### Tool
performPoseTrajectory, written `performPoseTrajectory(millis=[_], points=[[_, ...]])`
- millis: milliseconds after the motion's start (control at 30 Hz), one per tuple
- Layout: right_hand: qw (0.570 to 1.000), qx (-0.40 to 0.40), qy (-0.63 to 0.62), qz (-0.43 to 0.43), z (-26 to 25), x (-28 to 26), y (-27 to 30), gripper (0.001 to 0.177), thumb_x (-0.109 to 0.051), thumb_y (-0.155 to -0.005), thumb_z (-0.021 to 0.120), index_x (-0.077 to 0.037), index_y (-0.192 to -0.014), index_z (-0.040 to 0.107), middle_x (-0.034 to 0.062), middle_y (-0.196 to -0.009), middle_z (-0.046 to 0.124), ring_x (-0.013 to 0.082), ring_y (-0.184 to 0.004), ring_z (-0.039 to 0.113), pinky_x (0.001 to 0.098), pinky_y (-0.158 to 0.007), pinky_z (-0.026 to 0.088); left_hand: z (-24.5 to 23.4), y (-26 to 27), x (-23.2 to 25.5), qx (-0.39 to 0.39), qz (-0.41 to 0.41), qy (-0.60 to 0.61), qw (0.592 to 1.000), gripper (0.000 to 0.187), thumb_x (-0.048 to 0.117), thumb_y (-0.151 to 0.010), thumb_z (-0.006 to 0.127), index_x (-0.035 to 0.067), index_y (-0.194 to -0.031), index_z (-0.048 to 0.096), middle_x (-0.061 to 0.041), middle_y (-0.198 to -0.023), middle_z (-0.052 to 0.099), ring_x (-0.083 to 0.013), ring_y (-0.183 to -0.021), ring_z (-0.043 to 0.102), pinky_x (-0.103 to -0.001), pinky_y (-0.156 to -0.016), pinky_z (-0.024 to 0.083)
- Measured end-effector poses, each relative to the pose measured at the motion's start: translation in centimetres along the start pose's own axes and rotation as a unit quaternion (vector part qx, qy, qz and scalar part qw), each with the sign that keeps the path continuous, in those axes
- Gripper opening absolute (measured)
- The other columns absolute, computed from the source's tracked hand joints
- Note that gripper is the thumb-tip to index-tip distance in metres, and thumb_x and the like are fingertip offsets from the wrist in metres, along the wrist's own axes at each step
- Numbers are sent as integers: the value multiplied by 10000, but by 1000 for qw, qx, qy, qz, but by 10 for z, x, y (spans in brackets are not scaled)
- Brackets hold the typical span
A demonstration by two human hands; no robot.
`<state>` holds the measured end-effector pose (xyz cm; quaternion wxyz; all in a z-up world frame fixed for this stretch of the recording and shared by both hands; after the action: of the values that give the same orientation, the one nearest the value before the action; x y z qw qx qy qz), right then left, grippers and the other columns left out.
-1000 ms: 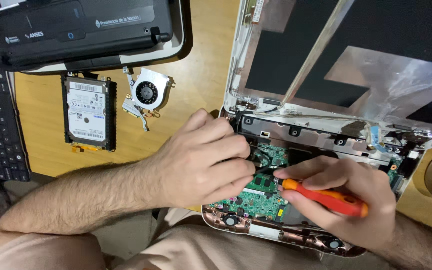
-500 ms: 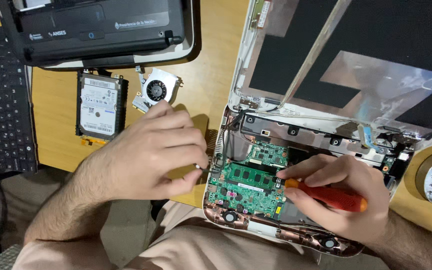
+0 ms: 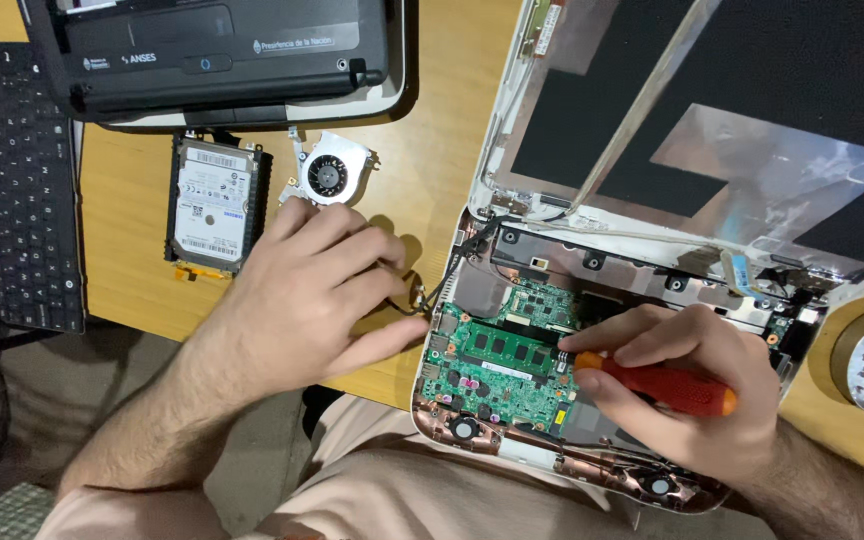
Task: The person uses a screwdriver to remove screws from a cooling fan and a metal bracket inside a disassembled laptop. They then disconnect a ribbon cable from the motherboard and remove the fan assembly.
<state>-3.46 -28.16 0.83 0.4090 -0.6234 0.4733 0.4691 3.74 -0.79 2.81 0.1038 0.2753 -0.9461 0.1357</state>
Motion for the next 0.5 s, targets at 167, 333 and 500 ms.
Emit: performPoseTrajectory(millis=[167, 333, 500], points=[[1000, 0, 11, 3, 0, -1, 0, 339, -82, -936, 928, -116, -1058, 614, 215, -1130, 951, 284, -1067, 1033, 320, -837, 839, 8, -6, 3, 43, -37, 6, 998, 534, 625, -1142, 867, 136, -959, 751, -37, -1107, 756, -295, -986, 589, -506, -860, 440], [1000, 14, -11, 25, -1, 2, 2, 329, -64, -933, 926, -116, -1044, 620, 218, -1109, 948, 286, -1070, 1027, 344, -871, 838, 8, -12, -2, 59, -83, 77, 992, 324, 387, -1084, 958, 133, -1001, 775, -53, -1066, 733, -297, -989, 575, -487, -838, 426], [1000, 13, 17, 23, 0, 1, 1, 330, -95, -923, 943, -124, -1037, 634, 190, -1106, 954, 267, -1059, 1030, 331, -844, 847, 10, -22, 3, 43, -112, 71, 990, 505, 576, -1112, 900, 117, -964, 752, -48, -919, 714, -266, -914, 578, -466, -791, 486]])
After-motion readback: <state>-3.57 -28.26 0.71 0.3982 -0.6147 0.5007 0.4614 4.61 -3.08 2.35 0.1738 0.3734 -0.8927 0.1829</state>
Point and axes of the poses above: each hand's wrist, its own y-axis away from the middle knuckle, its own z-axis out of the palm, x = y × z, the point moved 9 cm from there along -y, towards the middle knuckle
